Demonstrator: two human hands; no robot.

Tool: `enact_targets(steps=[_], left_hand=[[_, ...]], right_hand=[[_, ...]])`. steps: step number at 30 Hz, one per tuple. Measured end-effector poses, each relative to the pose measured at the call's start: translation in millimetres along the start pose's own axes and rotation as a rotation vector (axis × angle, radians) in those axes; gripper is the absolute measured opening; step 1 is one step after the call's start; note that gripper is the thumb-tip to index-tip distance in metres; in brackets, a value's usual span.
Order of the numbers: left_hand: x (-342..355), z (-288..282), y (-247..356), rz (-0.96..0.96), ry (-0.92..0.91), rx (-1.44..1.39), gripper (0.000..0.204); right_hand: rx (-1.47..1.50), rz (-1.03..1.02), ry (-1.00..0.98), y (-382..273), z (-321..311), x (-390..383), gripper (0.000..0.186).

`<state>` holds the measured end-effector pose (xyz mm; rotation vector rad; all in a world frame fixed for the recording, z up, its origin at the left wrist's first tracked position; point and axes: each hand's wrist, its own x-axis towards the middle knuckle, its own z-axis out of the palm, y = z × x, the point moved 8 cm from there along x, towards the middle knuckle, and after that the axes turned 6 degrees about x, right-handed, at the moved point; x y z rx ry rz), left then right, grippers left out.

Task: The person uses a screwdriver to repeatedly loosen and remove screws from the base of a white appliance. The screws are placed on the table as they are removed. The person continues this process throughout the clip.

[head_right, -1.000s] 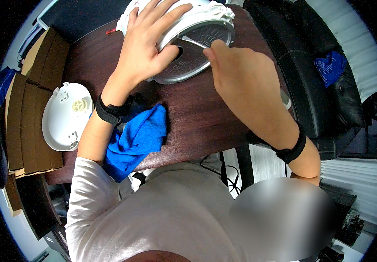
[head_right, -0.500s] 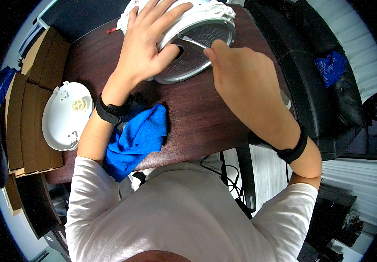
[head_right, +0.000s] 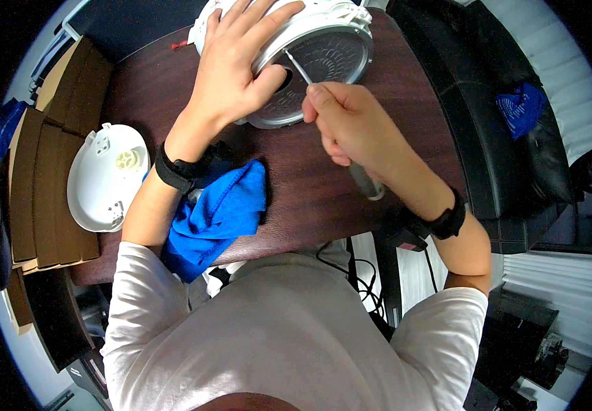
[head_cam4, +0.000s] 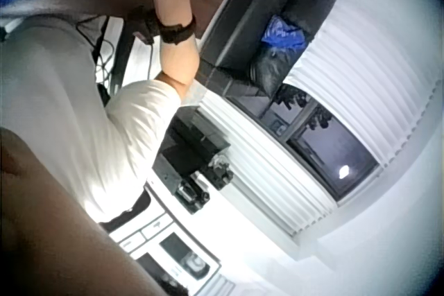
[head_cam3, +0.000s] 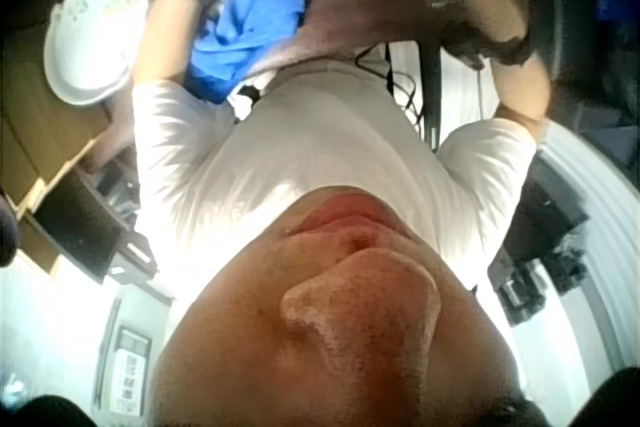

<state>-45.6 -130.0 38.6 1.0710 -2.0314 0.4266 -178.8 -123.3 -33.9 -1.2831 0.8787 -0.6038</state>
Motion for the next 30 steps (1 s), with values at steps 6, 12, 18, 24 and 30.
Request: enact_targets(steps=[6, 12, 18, 24, 30], left_hand=[[1.8, -0.8, 3.8, 0.024, -0.036, 0.003, 0.069], [6.1, 2.5, -8.5, 0.089, -0.058, -0.018, 0.062], [6.5, 1.3, -21.7, -0.006, -0.011, -0.216, 0.044], [6.9, 2.6, -21.5, 0.012, -0.013, -0.214, 0.041], [6.0, 1.3, -18.4, 0.008, 0.038, -0.278, 0.039]], right_hand=[[0.029, -0.079, -0.006, 2.0, -2.4, -1.9, 0.032], [-0.513, -0.283, 0.157, -24.4, -17.5, -8.0, 0.033], [-0.852, -0.451, 0.255, -48.5, -10.2, -18.1, 0.032], [-1.202, -0.574, 0.414, -62.3, -3.5, -28.1, 0.031], [-1.339, -0.567, 0.449, -67.8, 2.4, -34.4, 0.032]])
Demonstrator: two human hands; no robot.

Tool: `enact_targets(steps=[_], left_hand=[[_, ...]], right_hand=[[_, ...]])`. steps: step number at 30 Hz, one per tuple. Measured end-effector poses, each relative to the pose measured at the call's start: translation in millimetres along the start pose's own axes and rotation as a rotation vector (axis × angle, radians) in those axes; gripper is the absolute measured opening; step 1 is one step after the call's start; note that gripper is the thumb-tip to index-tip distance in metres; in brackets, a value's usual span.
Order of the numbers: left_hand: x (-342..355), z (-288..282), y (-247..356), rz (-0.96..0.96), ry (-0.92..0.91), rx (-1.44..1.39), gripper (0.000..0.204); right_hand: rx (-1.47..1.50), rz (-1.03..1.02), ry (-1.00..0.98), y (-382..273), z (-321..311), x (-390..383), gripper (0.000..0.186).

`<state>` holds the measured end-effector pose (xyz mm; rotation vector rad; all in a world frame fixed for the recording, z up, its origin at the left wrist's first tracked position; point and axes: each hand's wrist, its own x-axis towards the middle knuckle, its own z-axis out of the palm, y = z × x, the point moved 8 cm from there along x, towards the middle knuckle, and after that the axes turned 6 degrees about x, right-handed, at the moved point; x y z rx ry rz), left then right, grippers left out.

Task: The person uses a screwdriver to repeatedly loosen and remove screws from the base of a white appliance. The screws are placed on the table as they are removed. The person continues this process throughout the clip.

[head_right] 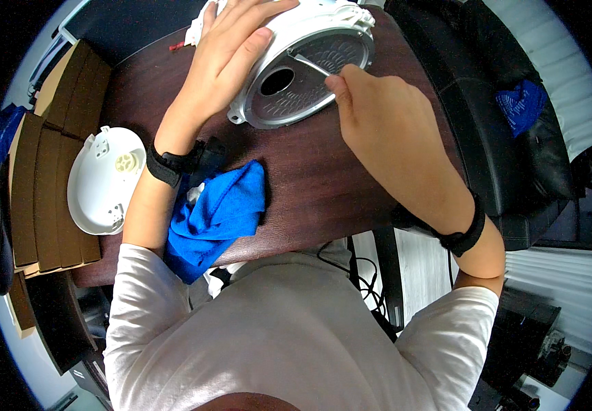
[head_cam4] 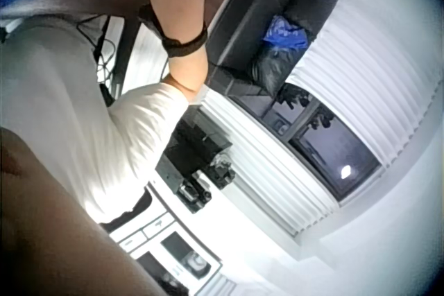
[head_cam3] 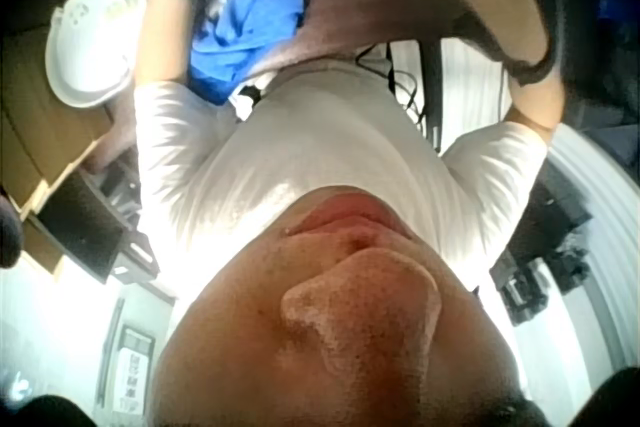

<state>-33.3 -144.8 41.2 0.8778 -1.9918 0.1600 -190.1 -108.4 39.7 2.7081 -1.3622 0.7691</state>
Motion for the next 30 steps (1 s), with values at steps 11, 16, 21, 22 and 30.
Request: enact_targets(steps=[11, 16, 21, 22, 30], left_hand=[[-1.6, 2.7, 2.2, -0.005, 0.011, 0.114, 0.039], [-0.4, 3.3, 2.7, -0.009, 0.011, 0.095, 0.039], [0.1, 3.0, 2.6, -0.011, 0.000, 0.099, 0.039], [0.1, 3.3, 2.4, -0.015, -0.004, 0.094, 0.039], [0.0, 3.2, 0.8, -0.008, -0.028, 0.111, 0.040]], right_hand=[[-0.106, -0.045, 0.031, -2.6, -5.8, -0.5, 0.029], [-0.211, -0.072, 0.020, -7.5, -8.0, -1.9, 0.026], [-0.258, -0.102, 0.026, -11.0, -12.5, -0.6, 0.025], [-0.269, -0.115, 0.031, -12.0, -13.5, -0.2, 0.025], [-0.307, -0.172, 0.077, -20.0, -19.2, 1.1, 0.021]])
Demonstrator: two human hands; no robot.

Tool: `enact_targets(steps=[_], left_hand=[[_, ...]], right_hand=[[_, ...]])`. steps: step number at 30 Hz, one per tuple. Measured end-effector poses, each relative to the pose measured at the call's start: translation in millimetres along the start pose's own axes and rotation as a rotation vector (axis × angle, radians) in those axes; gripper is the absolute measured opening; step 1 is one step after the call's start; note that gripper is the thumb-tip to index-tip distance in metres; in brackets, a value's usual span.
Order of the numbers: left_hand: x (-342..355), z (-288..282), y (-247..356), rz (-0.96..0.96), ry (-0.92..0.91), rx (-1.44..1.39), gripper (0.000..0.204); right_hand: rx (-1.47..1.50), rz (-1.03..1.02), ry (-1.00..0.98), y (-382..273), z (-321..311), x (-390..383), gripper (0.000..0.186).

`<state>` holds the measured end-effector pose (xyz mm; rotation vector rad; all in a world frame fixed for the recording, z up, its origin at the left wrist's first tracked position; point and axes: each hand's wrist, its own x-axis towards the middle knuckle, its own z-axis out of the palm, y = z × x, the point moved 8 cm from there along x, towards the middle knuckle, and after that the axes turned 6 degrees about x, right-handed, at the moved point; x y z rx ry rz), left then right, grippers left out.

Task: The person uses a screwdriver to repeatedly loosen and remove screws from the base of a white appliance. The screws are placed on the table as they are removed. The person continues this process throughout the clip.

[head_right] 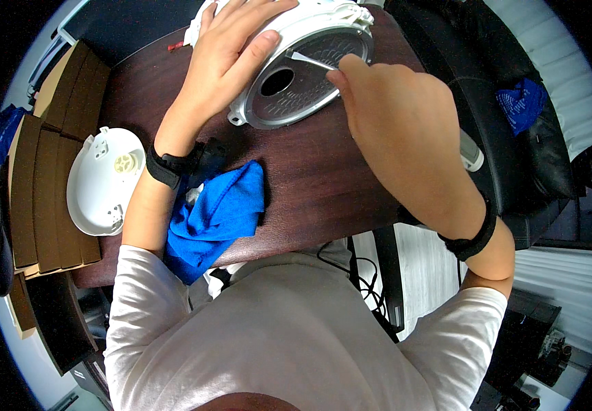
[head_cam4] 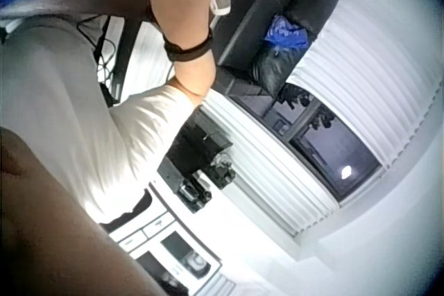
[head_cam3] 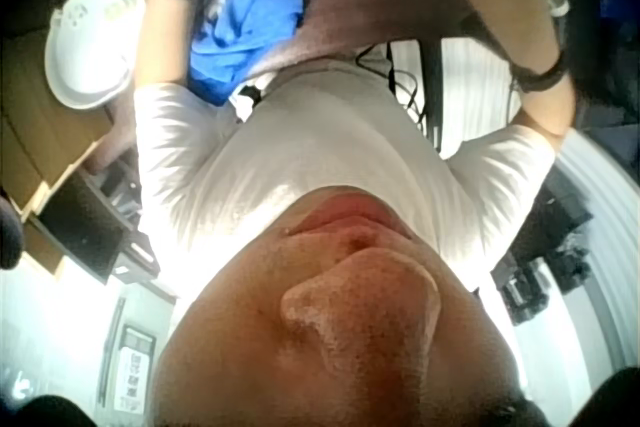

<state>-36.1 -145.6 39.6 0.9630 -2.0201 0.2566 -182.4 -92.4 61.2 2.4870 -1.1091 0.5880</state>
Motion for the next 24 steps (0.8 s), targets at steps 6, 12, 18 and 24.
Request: enact_targets(steps=[6, 12, 18, 24], left_hand=[[-0.2, 1.6, -6.3, -0.009, -0.016, -0.034, 0.040], [-1.0, 1.7, -7.1, 0.001, -0.003, -0.032, 0.040], [-0.7, 0.8, -5.6, 0.003, -0.001, -0.030, 0.039], [0.0, 0.2, -5.8, 0.003, -0.012, -0.058, 0.039]], right_hand=[[-0.019, 0.000, -0.050, 0.7, 0.6, 2.3, 0.022], [-0.015, 0.023, -0.062, -1.0, 2.0, 3.0, 0.022], [0.020, -0.033, -0.039, -5.2, 2.4, 4.7, 0.022], [0.050, 0.018, -0.067, -3.9, 3.6, 5.4, 0.022]])
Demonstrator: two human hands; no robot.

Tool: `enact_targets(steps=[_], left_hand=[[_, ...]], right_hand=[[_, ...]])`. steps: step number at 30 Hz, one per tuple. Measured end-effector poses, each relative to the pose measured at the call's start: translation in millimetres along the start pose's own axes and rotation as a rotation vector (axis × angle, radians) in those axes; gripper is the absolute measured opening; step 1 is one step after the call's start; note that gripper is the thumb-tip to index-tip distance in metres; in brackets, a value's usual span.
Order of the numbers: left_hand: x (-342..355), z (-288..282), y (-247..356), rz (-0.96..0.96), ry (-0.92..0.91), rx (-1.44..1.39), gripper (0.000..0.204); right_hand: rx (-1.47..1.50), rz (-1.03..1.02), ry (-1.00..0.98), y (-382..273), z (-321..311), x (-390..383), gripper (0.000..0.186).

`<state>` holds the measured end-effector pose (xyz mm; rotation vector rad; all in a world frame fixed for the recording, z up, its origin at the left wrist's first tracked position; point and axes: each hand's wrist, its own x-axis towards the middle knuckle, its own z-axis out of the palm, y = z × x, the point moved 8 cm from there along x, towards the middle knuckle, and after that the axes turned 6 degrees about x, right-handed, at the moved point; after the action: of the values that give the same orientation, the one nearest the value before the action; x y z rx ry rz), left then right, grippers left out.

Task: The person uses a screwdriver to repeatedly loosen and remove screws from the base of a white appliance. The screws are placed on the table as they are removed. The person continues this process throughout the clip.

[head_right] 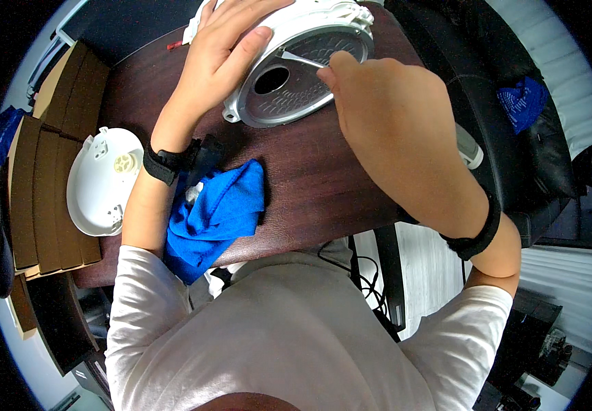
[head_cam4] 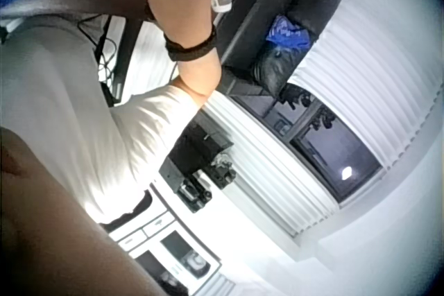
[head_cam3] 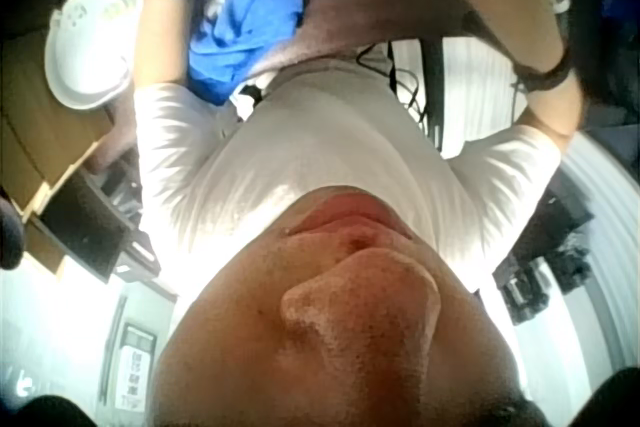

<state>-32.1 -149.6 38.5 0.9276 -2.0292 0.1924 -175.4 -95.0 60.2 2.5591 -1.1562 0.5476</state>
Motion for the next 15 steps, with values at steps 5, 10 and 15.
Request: enact_targets(steps=[5, 10, 15], left_hand=[[0.1, 1.0, -1.2, -0.007, 0.004, -0.012, 0.039], [-0.8, 0.5, -2.2, -0.017, 0.010, -0.028, 0.039], [-1.0, 0.3, -2.3, -0.046, -0.001, -0.051, 0.039]], right_hand=[[-0.025, -0.007, -0.026, -1.0, -1.1, 0.7, 0.022], [-0.024, -0.031, -0.020, -2.1, -2.8, 0.8, 0.021], [-0.010, -0.036, -0.009, -1.8, -2.9, 0.1, 0.021]])
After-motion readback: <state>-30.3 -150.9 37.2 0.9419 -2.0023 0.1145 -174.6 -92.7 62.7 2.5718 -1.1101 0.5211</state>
